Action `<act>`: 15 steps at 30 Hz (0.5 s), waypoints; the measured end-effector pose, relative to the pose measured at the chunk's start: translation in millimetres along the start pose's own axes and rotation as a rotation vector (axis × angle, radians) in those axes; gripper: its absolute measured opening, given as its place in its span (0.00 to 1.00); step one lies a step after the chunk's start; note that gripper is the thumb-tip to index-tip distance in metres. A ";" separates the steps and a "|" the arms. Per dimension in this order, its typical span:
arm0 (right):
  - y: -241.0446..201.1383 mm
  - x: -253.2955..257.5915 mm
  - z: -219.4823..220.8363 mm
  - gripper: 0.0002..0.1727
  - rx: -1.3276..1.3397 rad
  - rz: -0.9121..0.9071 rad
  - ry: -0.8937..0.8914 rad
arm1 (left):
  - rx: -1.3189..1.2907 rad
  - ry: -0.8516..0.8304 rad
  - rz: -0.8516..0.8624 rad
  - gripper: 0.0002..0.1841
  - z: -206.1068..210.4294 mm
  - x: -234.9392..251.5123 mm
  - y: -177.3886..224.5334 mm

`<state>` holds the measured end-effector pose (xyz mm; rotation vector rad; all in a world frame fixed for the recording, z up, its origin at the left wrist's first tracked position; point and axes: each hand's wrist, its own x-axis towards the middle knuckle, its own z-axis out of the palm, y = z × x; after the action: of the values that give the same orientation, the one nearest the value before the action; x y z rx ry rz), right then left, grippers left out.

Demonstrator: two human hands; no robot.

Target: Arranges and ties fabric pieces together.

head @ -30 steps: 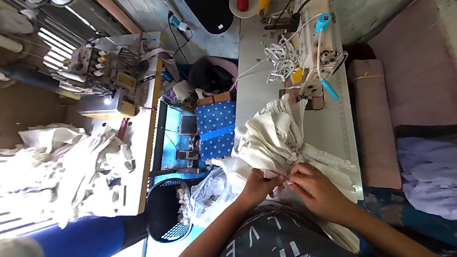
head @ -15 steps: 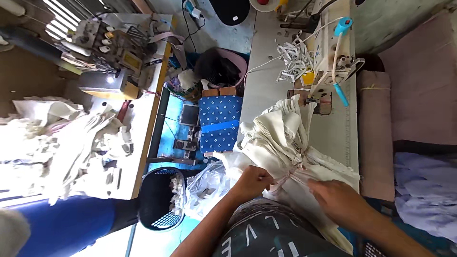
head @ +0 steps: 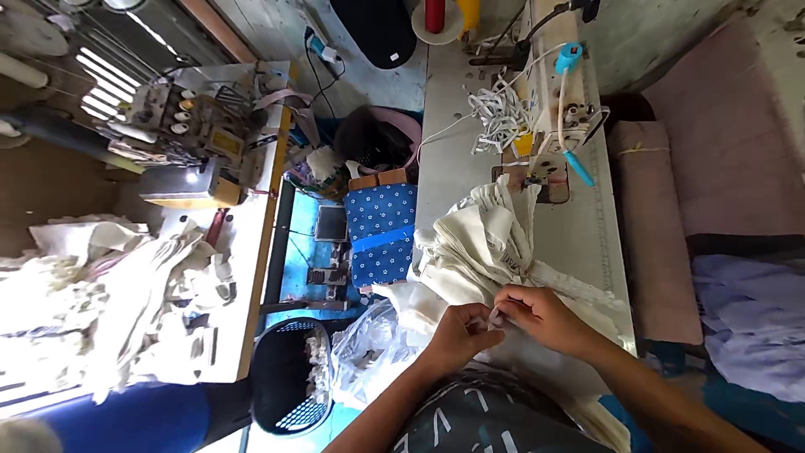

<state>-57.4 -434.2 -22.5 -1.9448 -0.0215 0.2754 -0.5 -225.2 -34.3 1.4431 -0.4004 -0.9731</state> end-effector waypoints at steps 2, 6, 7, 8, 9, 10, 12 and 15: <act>2.1 2.0 0.7 0.15 0.051 0.029 0.008 | 0.069 0.145 0.024 0.06 4.5 1.4 -1.2; 1.1 7.4 3.4 0.15 0.003 0.087 0.044 | 0.414 0.407 0.201 0.08 12.1 8.3 -11.5; 0.2 8.2 4.1 0.16 -0.009 0.105 0.049 | 0.527 0.462 0.264 0.09 13.7 10.3 -15.4; -0.5 8.5 4.3 0.16 -0.016 0.120 0.051 | 0.633 0.511 0.334 0.09 14.9 12.3 -18.8; -1.2 8.3 4.1 0.16 -0.015 0.133 0.051 | 0.727 0.546 0.401 0.10 15.4 14.1 -21.0; -1.9 7.9 4.3 0.16 -0.014 0.146 0.053 | 0.799 0.559 0.452 0.10 15.5 15.3 -22.2; -2.6 8.0 4.9 0.16 -0.008 0.165 0.061 | 0.904 0.573 0.539 0.10 15.6 17.6 -23.1; -2.8 10.4 8.0 0.16 -0.012 0.194 0.094 | 1.007 0.590 0.652 0.10 13.1 19.2 -23.4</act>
<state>-48.6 -424.4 -24.7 -1.9724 0.2288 0.3123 -6.5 -244.5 -60.4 2.1766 -0.9058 0.2817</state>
